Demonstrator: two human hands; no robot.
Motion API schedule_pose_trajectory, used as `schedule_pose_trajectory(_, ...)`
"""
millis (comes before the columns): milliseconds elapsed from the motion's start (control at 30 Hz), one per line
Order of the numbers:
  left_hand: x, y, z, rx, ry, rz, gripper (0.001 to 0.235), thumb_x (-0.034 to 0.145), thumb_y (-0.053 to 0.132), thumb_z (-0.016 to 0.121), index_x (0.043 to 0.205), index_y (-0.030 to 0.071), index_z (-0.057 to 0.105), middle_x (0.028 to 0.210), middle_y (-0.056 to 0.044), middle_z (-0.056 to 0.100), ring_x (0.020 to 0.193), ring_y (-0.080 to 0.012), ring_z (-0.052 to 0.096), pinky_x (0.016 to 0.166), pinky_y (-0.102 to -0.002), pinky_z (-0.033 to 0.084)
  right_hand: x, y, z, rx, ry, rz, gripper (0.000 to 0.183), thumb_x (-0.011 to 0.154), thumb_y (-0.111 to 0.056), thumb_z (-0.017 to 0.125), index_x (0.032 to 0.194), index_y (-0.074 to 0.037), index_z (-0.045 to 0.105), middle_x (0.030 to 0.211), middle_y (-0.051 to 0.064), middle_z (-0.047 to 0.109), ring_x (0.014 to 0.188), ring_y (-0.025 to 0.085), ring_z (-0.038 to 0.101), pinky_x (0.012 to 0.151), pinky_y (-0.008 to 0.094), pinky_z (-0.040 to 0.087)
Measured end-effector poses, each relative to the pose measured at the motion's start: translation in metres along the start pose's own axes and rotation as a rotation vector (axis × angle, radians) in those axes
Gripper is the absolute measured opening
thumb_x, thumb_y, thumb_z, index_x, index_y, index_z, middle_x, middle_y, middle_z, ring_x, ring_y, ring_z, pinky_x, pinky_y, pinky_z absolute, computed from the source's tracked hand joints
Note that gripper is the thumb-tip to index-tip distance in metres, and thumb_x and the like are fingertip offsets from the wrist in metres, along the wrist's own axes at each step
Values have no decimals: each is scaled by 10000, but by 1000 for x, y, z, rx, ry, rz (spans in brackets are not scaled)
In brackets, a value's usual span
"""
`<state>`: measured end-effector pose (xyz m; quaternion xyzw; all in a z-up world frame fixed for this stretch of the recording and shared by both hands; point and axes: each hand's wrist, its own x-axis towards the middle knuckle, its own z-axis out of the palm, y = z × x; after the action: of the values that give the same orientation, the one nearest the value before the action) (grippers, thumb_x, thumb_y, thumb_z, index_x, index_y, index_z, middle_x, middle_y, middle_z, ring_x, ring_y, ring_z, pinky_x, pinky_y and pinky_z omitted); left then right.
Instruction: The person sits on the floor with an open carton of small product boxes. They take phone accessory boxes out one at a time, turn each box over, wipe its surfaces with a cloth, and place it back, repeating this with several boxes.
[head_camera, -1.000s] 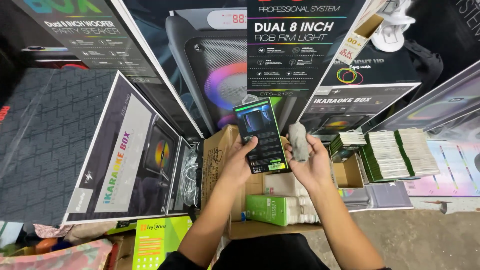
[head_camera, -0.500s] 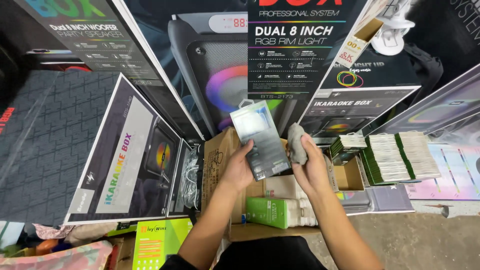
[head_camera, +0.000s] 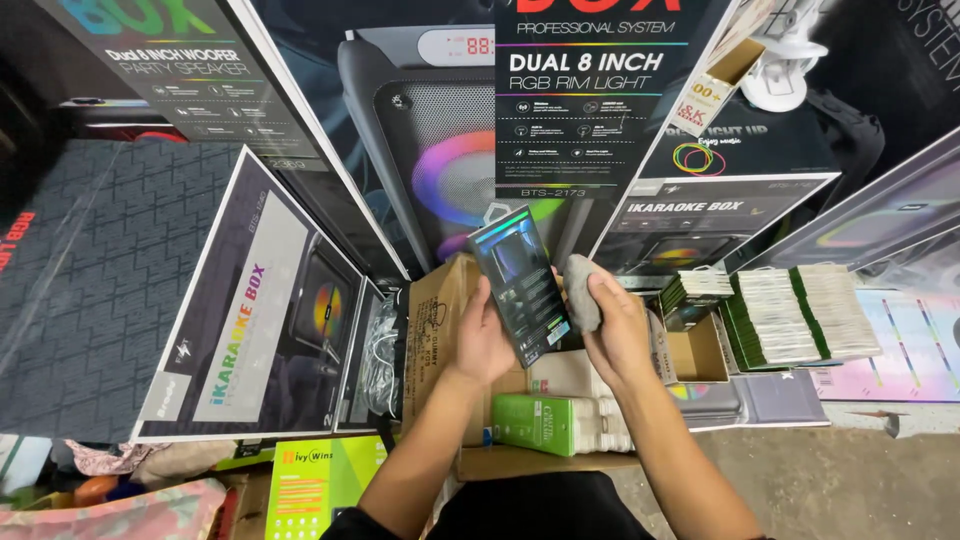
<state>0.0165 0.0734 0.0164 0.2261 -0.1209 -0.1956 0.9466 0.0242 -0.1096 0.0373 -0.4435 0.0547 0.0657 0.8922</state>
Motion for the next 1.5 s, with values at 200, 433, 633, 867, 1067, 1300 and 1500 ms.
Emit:
schedule_pose_trajectory(200,0,-17,-19,114,36,-45,893,1022,710,369,1526,-23,442,1439,-169,585,1294,-268,599,1111,-424,479,3,10,5,-122,-7,-185,396,1062,-159,536,1438,-41,580,1249,107,668,1038,166,625,929,310,489)
schedule_pose_trajectory(433,1,-26,-20,172,188,-120,958,918,783,389,1510,33,465,1398,-94,622,1248,-198,628,1082,-359,499,-10,-11,49,-836,-83,-734,306,1085,-95,529,1367,-23,622,1252,113,603,1171,207,575,1056,300,428)
schedule_pose_trajectory(633,-1,-34,-26,158,100,-138,934,959,758,399,1561,44,402,1423,-85,576,1287,-190,578,1097,-358,471,-11,-6,64,-911,-74,-825,318,1069,-46,565,1381,-30,625,1228,122,582,1153,239,567,1050,311,438)
schedule_pose_trajectory(867,0,-32,-16,190,80,-135,949,957,760,365,1616,84,269,1537,-97,452,1397,-206,482,1147,-362,414,-12,-12,76,-1215,-106,-1101,393,975,-17,626,1367,-33,597,1423,162,520,1269,394,502,1122,447,397)
schedule_pose_trajectory(1067,-1,-37,-22,240,120,-168,959,945,761,347,1626,98,222,1584,-115,402,1444,-210,435,1176,-371,386,-2,-5,63,-1171,-237,-1206,420,969,60,632,1381,-8,591,1448,166,556,1399,393,528,1191,486,432)
schedule_pose_trajectory(1300,-3,-33,-12,224,188,-157,943,955,740,350,1617,77,243,1564,-130,439,1413,-225,482,1146,-380,430,0,-11,66,-1139,-258,-1173,397,969,89,629,1357,9,607,1394,178,603,1352,384,584,1155,457,481)
schedule_pose_trajectory(1500,-5,-37,-19,201,163,-143,941,951,743,382,1611,78,293,1527,-112,488,1371,-221,522,1123,-371,446,7,-5,58,-1147,-234,-1156,413,966,84,622,1373,19,593,1403,193,595,1348,387,581,1159,441,471)
